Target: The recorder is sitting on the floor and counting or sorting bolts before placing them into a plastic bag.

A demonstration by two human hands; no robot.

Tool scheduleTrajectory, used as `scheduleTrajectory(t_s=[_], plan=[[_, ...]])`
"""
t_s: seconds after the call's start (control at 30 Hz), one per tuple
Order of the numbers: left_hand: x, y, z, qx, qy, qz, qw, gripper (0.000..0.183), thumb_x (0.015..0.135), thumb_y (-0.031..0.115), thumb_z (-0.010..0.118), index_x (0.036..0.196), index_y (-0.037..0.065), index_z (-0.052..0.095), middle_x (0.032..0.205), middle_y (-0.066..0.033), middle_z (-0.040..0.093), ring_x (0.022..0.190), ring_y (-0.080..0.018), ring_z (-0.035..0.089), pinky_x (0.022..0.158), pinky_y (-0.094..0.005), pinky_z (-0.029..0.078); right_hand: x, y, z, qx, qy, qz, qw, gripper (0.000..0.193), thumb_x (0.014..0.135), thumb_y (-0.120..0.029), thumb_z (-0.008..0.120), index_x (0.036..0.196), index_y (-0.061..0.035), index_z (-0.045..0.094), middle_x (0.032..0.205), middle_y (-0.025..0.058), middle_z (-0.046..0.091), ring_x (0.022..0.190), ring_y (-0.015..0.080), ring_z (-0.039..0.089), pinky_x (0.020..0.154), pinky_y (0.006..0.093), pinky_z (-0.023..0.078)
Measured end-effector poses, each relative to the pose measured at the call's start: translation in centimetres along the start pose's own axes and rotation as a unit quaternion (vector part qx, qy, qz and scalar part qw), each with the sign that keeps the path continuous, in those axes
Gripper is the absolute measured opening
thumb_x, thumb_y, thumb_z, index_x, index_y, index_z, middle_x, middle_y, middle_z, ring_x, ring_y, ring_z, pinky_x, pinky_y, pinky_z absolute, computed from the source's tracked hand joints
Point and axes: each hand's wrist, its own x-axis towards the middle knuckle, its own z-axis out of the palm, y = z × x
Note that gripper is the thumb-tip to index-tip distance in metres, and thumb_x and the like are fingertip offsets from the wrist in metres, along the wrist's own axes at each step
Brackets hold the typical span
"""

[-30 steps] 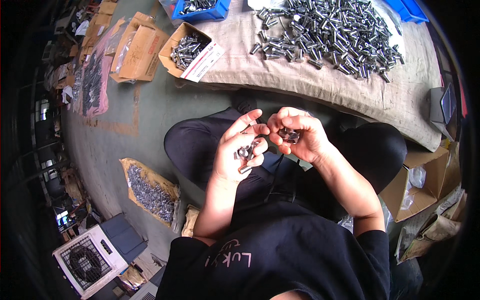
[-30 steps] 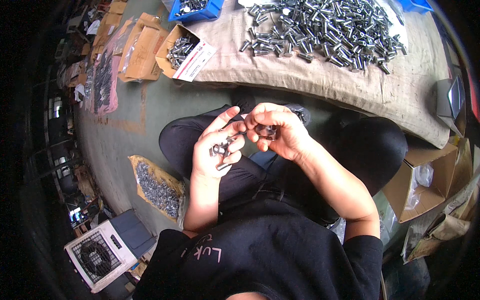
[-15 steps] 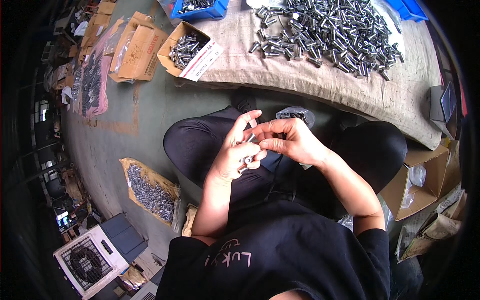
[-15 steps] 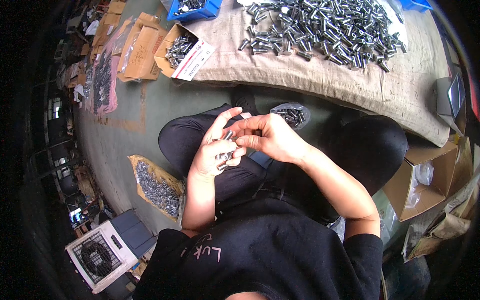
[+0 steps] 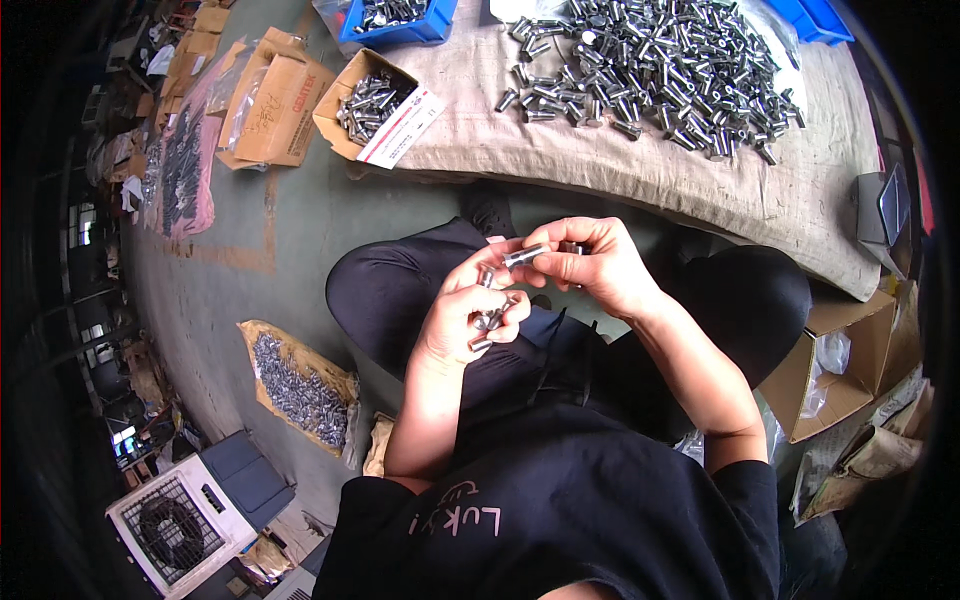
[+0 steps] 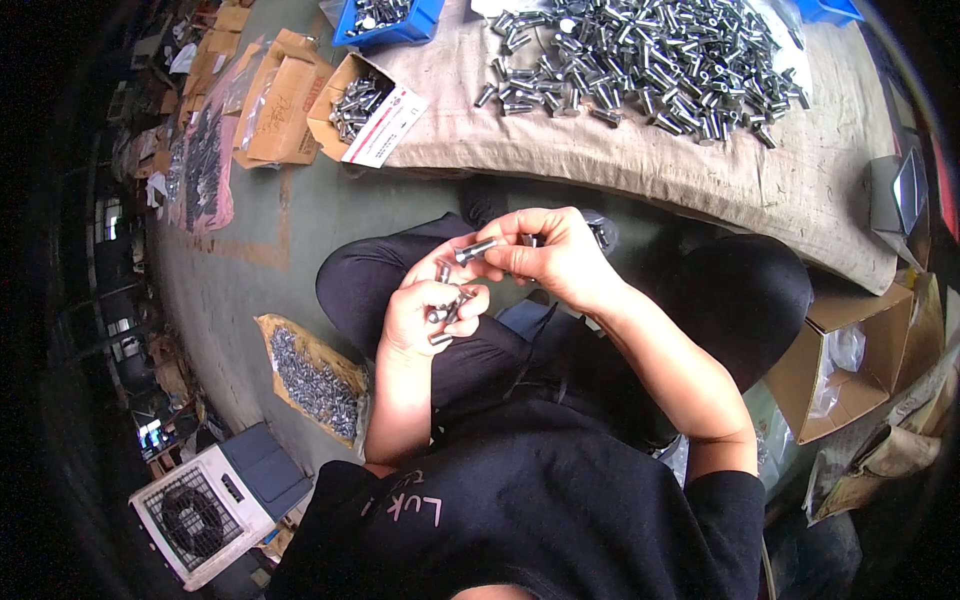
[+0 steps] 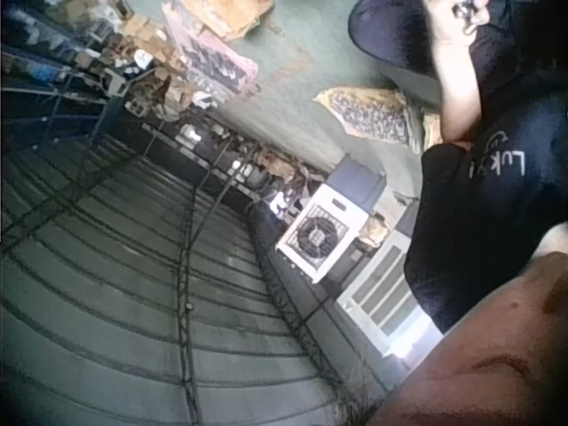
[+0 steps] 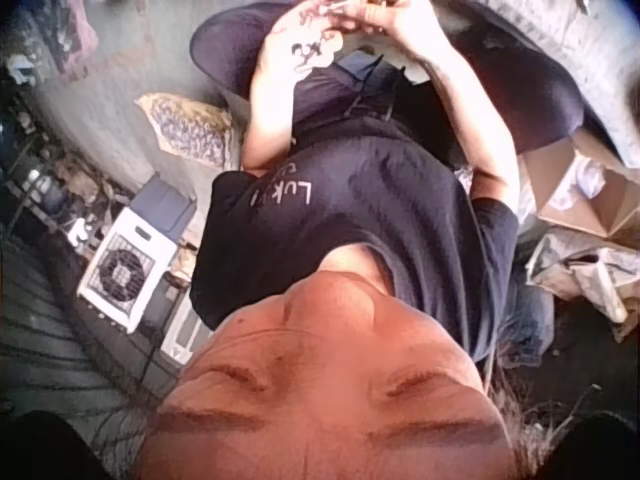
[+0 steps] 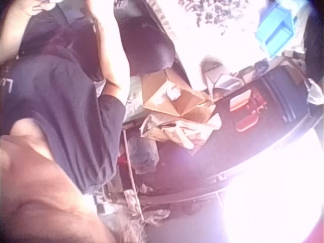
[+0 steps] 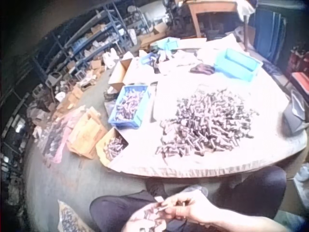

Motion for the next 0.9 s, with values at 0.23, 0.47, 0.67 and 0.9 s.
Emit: scheduleTrajectory(t_s=[0.23, 0.47, 0.67, 0.9], plan=[[-0.2, -1.3, -0.1, 0.062, 0.058, 0.117, 0.989, 0.024, 0.09, 0.021, 0.048, 0.101, 0.0, 0.051, 0.081, -0.0096, 0.056, 0.057, -0.0095, 0.049, 0.039, -0.0175, 0.037, 0.1, 1.4, 0.4, -0.082, 0.055, -0.107, 0.989, 0.02, 0.073, -0.002, 0.066, 0.093, -0.0018, 0.064, 0.07, -0.0013, 0.057, 0.057, 0.0039, 0.047, 0.051, 0.0184, 0.039], [-0.4, -0.9, 1.4, 0.188, 0.152, 0.175, 0.954, 0.023, 0.086, 0.008, 0.053, 0.107, -0.001, 0.053, 0.076, -0.006, 0.055, 0.056, -0.0069, 0.047, 0.041, -0.0168, 0.036, 0.0, 1.4, 0.6, -0.085, 0.051, -0.117, 0.988, 0.022, 0.074, -0.003, 0.067, 0.095, -0.0024, 0.064, 0.072, -0.0014, 0.058, 0.058, 0.0041, 0.048, 0.052, 0.0185, 0.04], [-0.3, -1.2, 1.3, 0.397, 0.146, 0.28, 0.862, 0.033, 0.081, 0.002, 0.058, 0.114, -0.003, 0.05, 0.079, -0.0055, 0.056, 0.054, -0.0033, 0.045, 0.041, -0.0155, 0.035, -0.1, 1.5, 0.4, -0.019, 0.053, -0.067, 0.996, 0.022, 0.074, -0.004, 0.066, 0.096, -0.0017, 0.063, 0.076, 0.0004, 0.06, 0.058, 0.0042, 0.048, 0.051, 0.0185, 0.04], [-0.3, -1.1, 1.4, 0.154, 0.136, 0.206, 0.957, 0.028, 0.08, 0.001, 0.06, 0.107, -0.002, 0.055, 0.076, -0.0028, 0.055, 0.052, -0.0008, 0.043, 0.041, -0.0152, 0.034, 0.0, 1.9, 0.7, -0.076, 0.043, -0.153, 0.984, 0.02, 0.076, -0.007, 0.065, 0.095, -0.0035, 0.064, 0.072, -0.0017, 0.059, 0.057, 0.0035, 0.047, 0.053, 0.0182, 0.039]])
